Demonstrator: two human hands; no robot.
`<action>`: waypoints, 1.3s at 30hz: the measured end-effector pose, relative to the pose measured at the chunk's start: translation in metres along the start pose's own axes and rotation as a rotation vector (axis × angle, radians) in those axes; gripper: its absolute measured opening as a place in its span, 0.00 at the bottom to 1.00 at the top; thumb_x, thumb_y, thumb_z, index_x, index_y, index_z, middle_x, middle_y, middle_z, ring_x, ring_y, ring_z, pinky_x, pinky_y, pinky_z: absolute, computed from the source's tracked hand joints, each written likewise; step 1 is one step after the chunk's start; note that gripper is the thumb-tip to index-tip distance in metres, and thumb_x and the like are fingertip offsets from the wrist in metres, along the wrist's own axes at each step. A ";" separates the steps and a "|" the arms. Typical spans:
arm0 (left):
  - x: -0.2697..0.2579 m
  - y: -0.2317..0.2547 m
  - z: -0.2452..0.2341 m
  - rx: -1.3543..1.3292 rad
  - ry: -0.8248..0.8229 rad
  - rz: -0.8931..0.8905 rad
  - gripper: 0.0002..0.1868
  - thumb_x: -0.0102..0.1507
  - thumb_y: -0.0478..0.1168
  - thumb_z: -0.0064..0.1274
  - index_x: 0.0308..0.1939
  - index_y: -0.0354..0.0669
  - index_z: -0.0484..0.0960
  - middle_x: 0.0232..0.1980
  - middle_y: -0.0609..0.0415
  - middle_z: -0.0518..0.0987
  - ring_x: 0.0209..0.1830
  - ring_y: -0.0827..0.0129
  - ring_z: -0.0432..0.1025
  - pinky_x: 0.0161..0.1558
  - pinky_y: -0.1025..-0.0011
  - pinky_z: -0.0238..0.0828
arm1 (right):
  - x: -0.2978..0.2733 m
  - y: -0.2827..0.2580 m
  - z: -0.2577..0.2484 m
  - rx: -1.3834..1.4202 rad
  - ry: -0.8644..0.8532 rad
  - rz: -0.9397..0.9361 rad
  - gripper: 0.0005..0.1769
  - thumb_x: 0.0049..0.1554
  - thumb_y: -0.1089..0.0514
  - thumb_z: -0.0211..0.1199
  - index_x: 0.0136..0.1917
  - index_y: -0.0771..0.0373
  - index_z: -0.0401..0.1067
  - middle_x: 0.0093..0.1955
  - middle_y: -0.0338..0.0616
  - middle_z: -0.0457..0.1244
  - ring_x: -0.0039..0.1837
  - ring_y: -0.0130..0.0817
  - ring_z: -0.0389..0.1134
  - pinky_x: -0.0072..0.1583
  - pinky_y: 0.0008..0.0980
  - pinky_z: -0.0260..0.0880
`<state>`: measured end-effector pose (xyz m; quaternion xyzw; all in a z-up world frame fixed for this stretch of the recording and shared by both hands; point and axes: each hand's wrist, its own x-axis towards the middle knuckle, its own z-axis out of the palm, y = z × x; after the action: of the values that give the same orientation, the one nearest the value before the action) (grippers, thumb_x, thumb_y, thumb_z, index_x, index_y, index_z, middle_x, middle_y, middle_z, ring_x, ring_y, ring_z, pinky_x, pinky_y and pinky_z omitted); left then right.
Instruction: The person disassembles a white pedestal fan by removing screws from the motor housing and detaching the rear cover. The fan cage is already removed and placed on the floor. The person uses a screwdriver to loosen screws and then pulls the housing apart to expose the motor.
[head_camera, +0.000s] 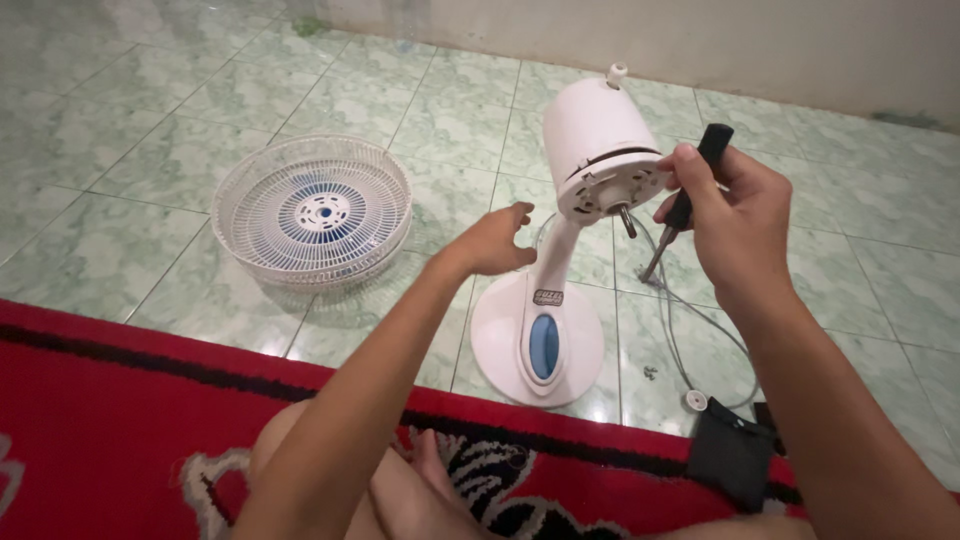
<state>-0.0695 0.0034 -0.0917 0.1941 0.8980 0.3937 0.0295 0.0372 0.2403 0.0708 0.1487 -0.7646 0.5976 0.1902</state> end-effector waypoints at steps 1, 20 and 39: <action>0.004 -0.008 0.009 -0.021 0.042 0.022 0.46 0.55 0.41 0.62 0.74 0.33 0.59 0.70 0.34 0.71 0.71 0.50 0.67 0.68 0.63 0.65 | -0.001 0.001 -0.003 -0.022 0.010 -0.003 0.14 0.67 0.53 0.61 0.51 0.68 0.76 0.41 0.34 0.65 0.38 0.21 0.67 0.38 0.22 0.67; 0.084 -0.018 0.060 -0.386 0.350 0.115 0.34 0.58 0.43 0.66 0.64 0.40 0.69 0.58 0.43 0.79 0.58 0.57 0.76 0.58 0.64 0.75 | -0.032 0.048 -0.061 -0.036 0.085 0.111 0.11 0.68 0.61 0.61 0.48 0.74 0.72 0.41 0.56 0.68 0.36 0.35 0.70 0.36 0.29 0.65; 0.006 0.033 0.044 0.003 0.820 -0.132 0.32 0.48 0.53 0.75 0.38 0.39 0.71 0.42 0.50 0.73 0.41 0.56 0.71 0.41 0.59 0.70 | -0.072 0.090 0.003 0.126 0.114 0.401 0.14 0.63 0.63 0.54 0.61 0.66 0.71 0.49 0.50 0.71 0.43 0.31 0.73 0.37 0.25 0.66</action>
<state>-0.0548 0.0563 -0.0976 -0.0370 0.8465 0.4343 -0.3056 0.0595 0.2589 -0.0407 -0.0290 -0.7281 0.6774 0.1006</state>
